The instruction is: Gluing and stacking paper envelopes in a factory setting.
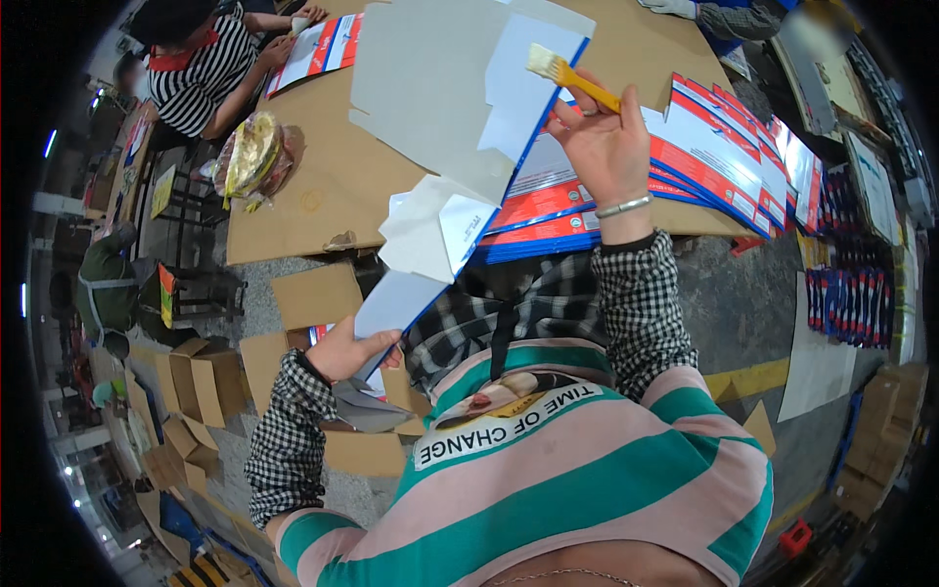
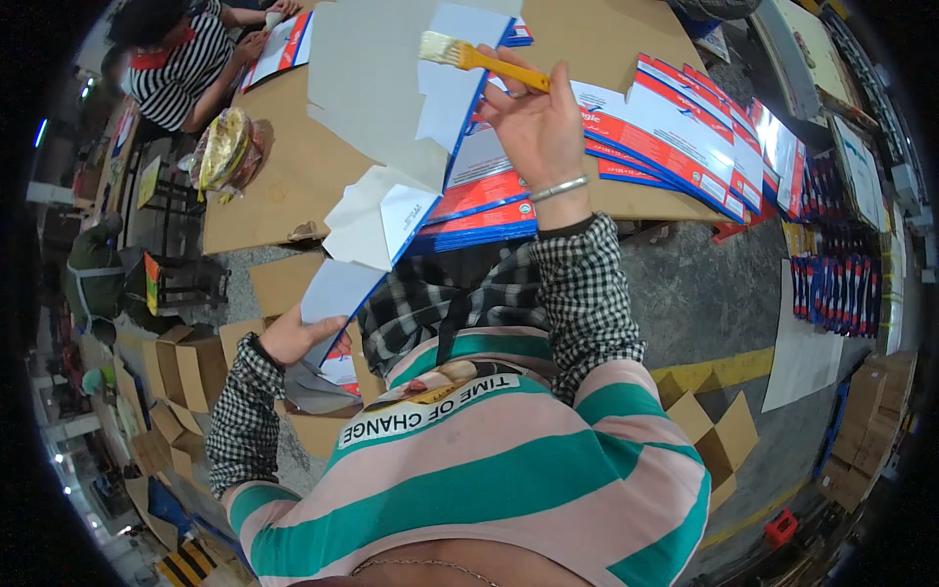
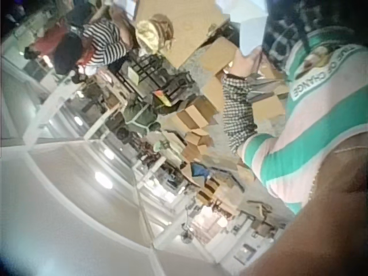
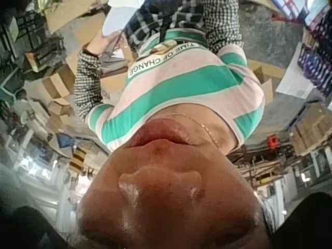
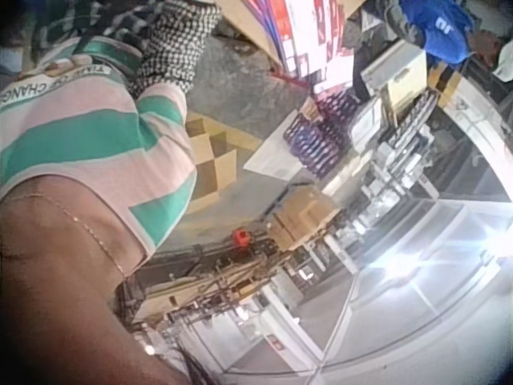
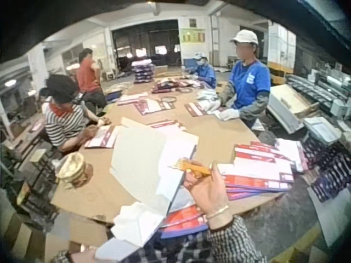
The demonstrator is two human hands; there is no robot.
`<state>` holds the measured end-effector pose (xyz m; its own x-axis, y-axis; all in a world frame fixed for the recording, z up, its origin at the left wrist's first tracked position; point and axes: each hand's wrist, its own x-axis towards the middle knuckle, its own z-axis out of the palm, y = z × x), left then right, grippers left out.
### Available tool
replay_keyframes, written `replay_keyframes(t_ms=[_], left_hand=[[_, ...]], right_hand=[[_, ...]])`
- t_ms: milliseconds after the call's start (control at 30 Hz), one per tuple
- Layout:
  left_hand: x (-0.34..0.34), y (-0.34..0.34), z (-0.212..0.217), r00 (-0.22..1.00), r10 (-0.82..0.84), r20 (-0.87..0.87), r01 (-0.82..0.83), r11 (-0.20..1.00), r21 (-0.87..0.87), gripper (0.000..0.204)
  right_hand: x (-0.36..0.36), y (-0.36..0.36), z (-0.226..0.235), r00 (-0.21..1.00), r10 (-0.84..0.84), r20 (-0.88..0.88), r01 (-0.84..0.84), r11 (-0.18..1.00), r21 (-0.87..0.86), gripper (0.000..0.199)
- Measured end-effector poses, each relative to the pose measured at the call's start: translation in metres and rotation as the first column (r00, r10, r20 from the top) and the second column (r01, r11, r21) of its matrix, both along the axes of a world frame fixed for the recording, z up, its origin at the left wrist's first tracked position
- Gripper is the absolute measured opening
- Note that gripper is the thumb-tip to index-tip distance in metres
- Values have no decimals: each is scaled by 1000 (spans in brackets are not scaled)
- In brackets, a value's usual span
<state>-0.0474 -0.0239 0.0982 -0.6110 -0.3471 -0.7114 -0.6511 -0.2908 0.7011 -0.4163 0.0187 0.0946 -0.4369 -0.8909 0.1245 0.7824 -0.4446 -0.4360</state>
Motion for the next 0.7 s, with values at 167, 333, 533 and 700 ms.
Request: replay_keyframes(t_ms=[167,333,533,700], left_hand=[[-45,-24,1,996,32,-81,-32,999,4,29],[-112,-64,-15,974,49,-221,-28,995,97,26],[-172,-88,-30,963,-27,-268,60,991,117,36],[-203,-101,-52,942,62,-329,-11,988,154,29]], right_hand=[[-13,-8,21,998,-56,-31,54,997,-59,60],[-37,-5,37,974,-225,39,227,969,-100,59],[-59,48,18,944,-328,42,330,942,-53,56],[-71,66,-1,913,-397,90,398,917,2,59]])
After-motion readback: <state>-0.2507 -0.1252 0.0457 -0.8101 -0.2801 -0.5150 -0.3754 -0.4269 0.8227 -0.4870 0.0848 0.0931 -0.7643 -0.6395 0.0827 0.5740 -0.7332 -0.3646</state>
